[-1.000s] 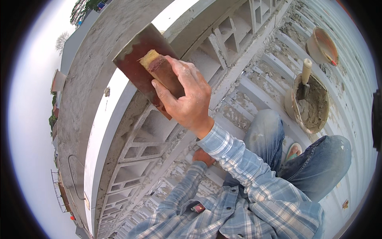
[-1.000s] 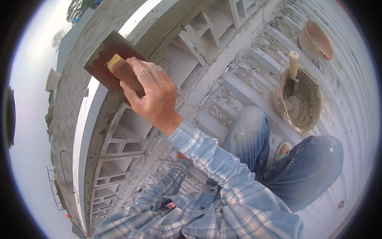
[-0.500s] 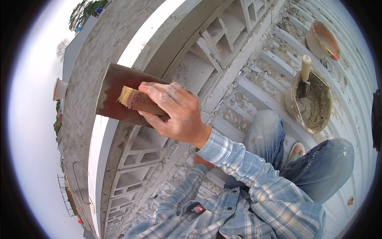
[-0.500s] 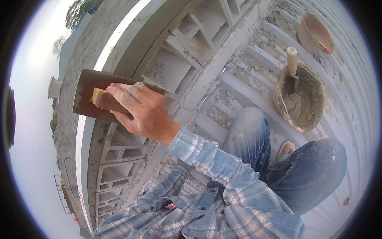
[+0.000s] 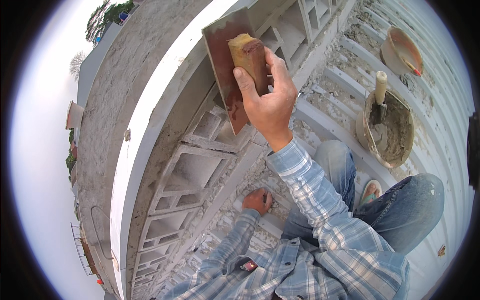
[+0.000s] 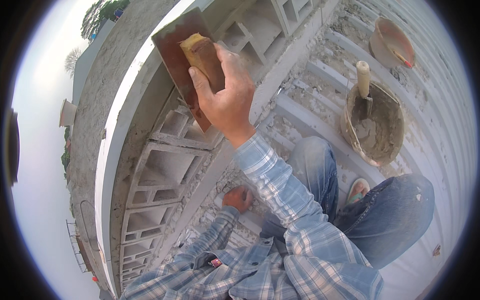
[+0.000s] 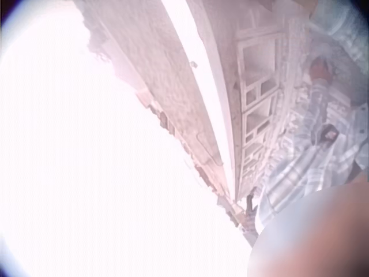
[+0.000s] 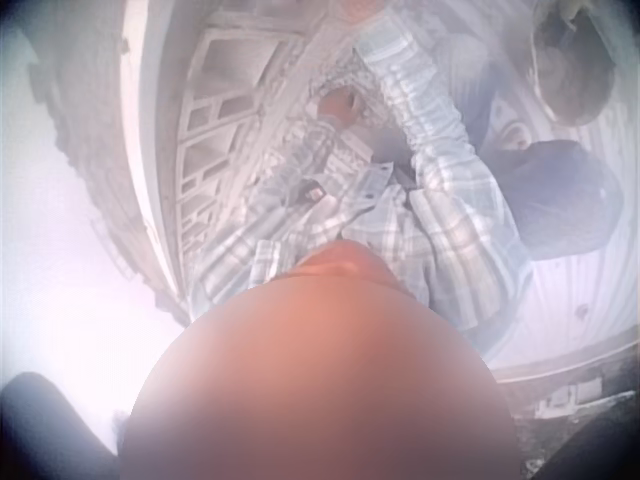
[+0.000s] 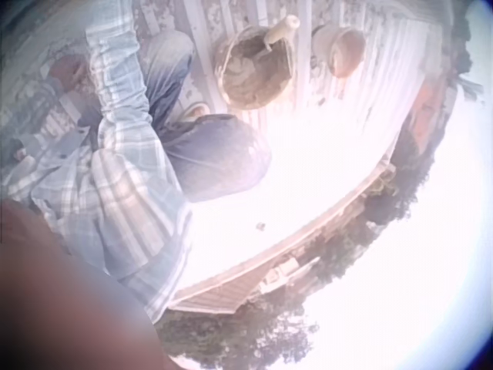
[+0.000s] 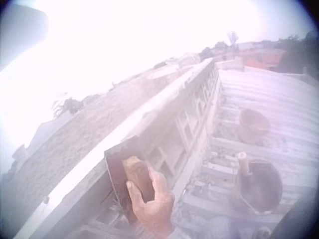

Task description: The person scoops cement from a bucket using a trowel and applies it to a curved concrete wall. They use a wooden float to smooth the surface, repeatedly spreading and leveling the material along the wall's edge.

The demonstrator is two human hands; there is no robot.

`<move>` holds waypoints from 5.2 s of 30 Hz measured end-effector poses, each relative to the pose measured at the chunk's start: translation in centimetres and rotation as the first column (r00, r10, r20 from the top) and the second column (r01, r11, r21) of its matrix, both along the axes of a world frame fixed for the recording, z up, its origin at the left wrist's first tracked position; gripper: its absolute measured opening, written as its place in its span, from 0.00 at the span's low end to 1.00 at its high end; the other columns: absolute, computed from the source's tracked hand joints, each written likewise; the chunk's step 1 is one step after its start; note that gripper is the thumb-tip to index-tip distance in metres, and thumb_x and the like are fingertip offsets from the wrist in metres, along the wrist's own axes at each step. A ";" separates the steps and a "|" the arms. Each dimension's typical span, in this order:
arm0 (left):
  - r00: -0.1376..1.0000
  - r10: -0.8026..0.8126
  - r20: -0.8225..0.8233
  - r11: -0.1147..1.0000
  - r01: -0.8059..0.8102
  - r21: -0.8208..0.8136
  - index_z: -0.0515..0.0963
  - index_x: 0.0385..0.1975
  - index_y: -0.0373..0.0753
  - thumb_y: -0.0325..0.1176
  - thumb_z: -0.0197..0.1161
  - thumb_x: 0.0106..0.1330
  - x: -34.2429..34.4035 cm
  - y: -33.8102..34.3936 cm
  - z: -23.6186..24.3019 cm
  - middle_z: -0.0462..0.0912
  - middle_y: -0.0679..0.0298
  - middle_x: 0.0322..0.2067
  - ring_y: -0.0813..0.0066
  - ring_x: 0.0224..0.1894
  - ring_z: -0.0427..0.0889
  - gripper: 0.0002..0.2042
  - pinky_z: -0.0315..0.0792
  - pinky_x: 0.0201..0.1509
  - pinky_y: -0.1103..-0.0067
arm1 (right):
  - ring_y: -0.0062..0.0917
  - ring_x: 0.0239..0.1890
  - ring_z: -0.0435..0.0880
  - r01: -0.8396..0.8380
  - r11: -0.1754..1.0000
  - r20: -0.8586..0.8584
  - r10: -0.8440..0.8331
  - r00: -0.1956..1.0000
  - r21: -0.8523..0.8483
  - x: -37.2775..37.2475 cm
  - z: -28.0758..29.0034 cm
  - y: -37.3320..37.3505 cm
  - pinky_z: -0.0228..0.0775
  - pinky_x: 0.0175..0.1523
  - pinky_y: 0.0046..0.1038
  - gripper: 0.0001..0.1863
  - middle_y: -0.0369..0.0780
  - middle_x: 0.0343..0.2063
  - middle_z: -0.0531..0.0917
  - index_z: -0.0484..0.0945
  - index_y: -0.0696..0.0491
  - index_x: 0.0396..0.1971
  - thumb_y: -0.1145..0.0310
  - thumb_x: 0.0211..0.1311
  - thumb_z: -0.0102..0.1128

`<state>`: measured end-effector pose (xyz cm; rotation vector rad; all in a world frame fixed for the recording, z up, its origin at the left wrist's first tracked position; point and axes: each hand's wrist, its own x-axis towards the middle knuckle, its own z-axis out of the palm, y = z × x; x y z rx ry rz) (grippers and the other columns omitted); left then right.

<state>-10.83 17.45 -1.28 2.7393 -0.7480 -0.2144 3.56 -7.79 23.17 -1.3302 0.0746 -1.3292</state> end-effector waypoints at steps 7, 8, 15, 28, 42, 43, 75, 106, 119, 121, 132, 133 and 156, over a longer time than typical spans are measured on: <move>0.999 -0.037 -0.034 0.996 0.039 0.083 0.76 0.27 0.43 0.41 0.61 0.66 0.0 -0.8 1.2 0.80 0.62 0.22 0.60 0.28 0.82 0.10 0.77 0.35 0.65 | 0.40 0.46 0.84 -0.007 0.981 0.127 0.032 0.991 -0.194 -0.7 1.5 2.7 0.76 0.54 0.37 0.23 0.45 0.46 0.85 0.79 0.58 0.52 0.62 0.59 0.70; 0.999 -0.027 -0.045 0.996 0.031 0.088 0.76 0.27 0.44 0.41 0.61 0.66 -0.1 -0.7 1.4 0.80 0.62 0.22 0.60 0.28 0.82 0.10 0.77 0.35 0.65 | 0.40 0.46 0.84 -0.028 0.978 0.150 0.060 0.987 -0.209 -1.2 1.5 2.5 0.76 0.54 0.36 0.23 0.45 0.47 0.84 0.79 0.58 0.52 0.62 0.59 0.70; 1.000 -0.010 -0.013 1.000 0.010 -0.014 0.76 0.25 0.42 0.41 0.62 0.64 -0.1 -1.0 0.8 0.79 0.60 0.21 0.57 0.26 0.81 0.11 0.76 0.33 0.64 | 0.41 0.47 0.84 0.105 0.992 -0.054 -0.102 0.993 0.064 4.1 0.5 -6.2 0.76 0.51 0.37 0.25 0.48 0.43 0.84 0.76 0.61 0.53 0.62 0.61 0.68; 0.997 0.008 -0.076 0.999 -0.011 -0.044 0.76 0.27 0.40 0.38 0.64 0.63 0.1 -0.1 1.0 0.81 0.57 0.24 0.55 0.28 0.82 0.09 0.77 0.36 0.63 | 0.37 0.45 0.85 0.016 0.986 0.031 -0.011 0.999 -0.165 0.7 -0.4 0.5 0.77 0.51 0.33 0.22 0.44 0.44 0.85 0.79 0.59 0.52 0.66 0.60 0.70; 0.970 -0.175 0.170 0.984 0.175 0.012 0.76 0.28 0.40 0.37 0.64 0.63 -0.2 1.3 -1.0 0.81 0.55 0.26 0.54 0.30 0.82 0.08 0.77 0.37 0.62 | 0.33 0.44 0.85 -0.133 0.946 0.129 0.177 0.976 -0.296 -3.3 -0.3 7.3 0.78 0.49 0.31 0.24 0.42 0.49 0.85 0.80 0.55 0.53 0.68 0.56 0.71; 0.967 -0.185 0.174 0.983 0.183 0.028 0.76 0.28 0.40 0.38 0.63 0.64 0.1 0.7 -0.5 0.82 0.55 0.26 0.54 0.30 0.82 0.09 0.78 0.38 0.62 | 0.33 0.44 0.85 -0.167 0.929 0.134 0.221 0.966 -0.329 -3.5 -0.4 7.4 0.78 0.49 0.31 0.24 0.42 0.49 0.85 0.80 0.54 0.53 0.68 0.56 0.71; 1.000 -0.023 0.020 1.000 0.023 0.007 0.75 0.23 0.42 0.41 0.62 0.65 0.0 0.0 0.7 0.78 0.62 0.21 0.59 0.26 0.81 0.12 0.76 0.33 0.65 | 0.31 0.56 0.81 -0.113 0.973 -0.019 0.119 0.993 0.200 3.7 -0.6 -15.9 0.71 0.61 0.31 0.27 0.47 0.52 0.82 0.73 0.63 0.57 0.60 0.66 0.66; 0.997 0.064 -0.031 0.998 -0.065 -0.014 0.77 0.24 0.42 0.41 0.65 0.60 -0.1 0.8 -0.5 0.82 0.57 0.26 0.54 0.32 0.83 0.11 0.77 0.38 0.63 | 0.27 0.49 0.82 -0.435 0.661 0.273 0.340 0.900 0.612 -5.9 -4.1 -13.7 0.77 0.54 0.31 0.22 0.40 0.49 0.82 0.72 0.56 0.59 0.56 0.76 0.46; 0.999 0.003 -0.046 0.999 -0.002 0.034 0.75 0.24 0.42 0.39 0.64 0.61 0.0 0.4 0.2 0.80 0.59 0.25 0.56 0.31 0.82 0.10 0.77 0.37 0.64 | 0.27 0.43 0.83 -0.572 0.333 0.442 0.391 0.807 0.749 3.4 1.5 -13.3 0.79 0.48 0.30 0.18 0.39 0.42 0.80 0.74 0.57 0.52 0.60 0.76 0.44; 0.999 -0.005 -0.038 1.000 0.006 0.031 0.75 0.24 0.42 0.38 0.64 0.61 0.0 0.2 0.4 0.80 0.59 0.24 0.56 0.31 0.81 0.10 0.77 0.36 0.63 | 0.27 0.43 0.83 -0.565 0.329 0.438 0.385 0.812 0.757 3.7 1.9 -13.2 0.79 0.49 0.30 0.18 0.39 0.43 0.80 0.74 0.57 0.53 0.60 0.76 0.44; 0.999 -0.012 -0.040 1.000 0.011 -0.023 0.73 0.23 0.41 0.38 0.63 0.62 0.0 -0.3 1.4 0.78 0.58 0.22 0.55 0.27 0.80 0.11 0.75 0.34 0.63 | 0.27 0.46 0.83 -0.592 0.355 0.444 0.418 0.793 0.724 3.7 1.8 -11.8 0.79 0.50 0.29 0.18 0.40 0.46 0.81 0.75 0.57 0.52 0.59 0.76 0.44; 1.000 -0.021 -0.020 0.999 0.020 -0.043 0.72 0.22 0.41 0.38 0.63 0.62 0.1 -0.2 1.2 0.77 0.58 0.20 0.56 0.25 0.79 0.12 0.74 0.32 0.63 | 0.27 0.45 0.83 -0.592 0.345 0.445 0.419 0.792 0.728 3.7 1.8 -11.5 0.79 0.49 0.30 0.18 0.40 0.46 0.81 0.75 0.57 0.52 0.59 0.76 0.45; 0.996 0.003 -0.085 0.997 -0.010 -0.074 0.72 0.23 0.39 0.39 0.60 0.64 0.4 -0.2 1.2 0.77 0.55 0.22 0.53 0.28 0.79 0.12 0.76 0.36 0.61 | 0.23 0.49 0.81 -0.621 0.463 0.329 0.566 0.756 0.632 -1.6 -1.2 -0.7 0.75 0.54 0.26 0.19 0.38 0.49 0.80 0.72 0.56 0.57 0.59 0.77 0.44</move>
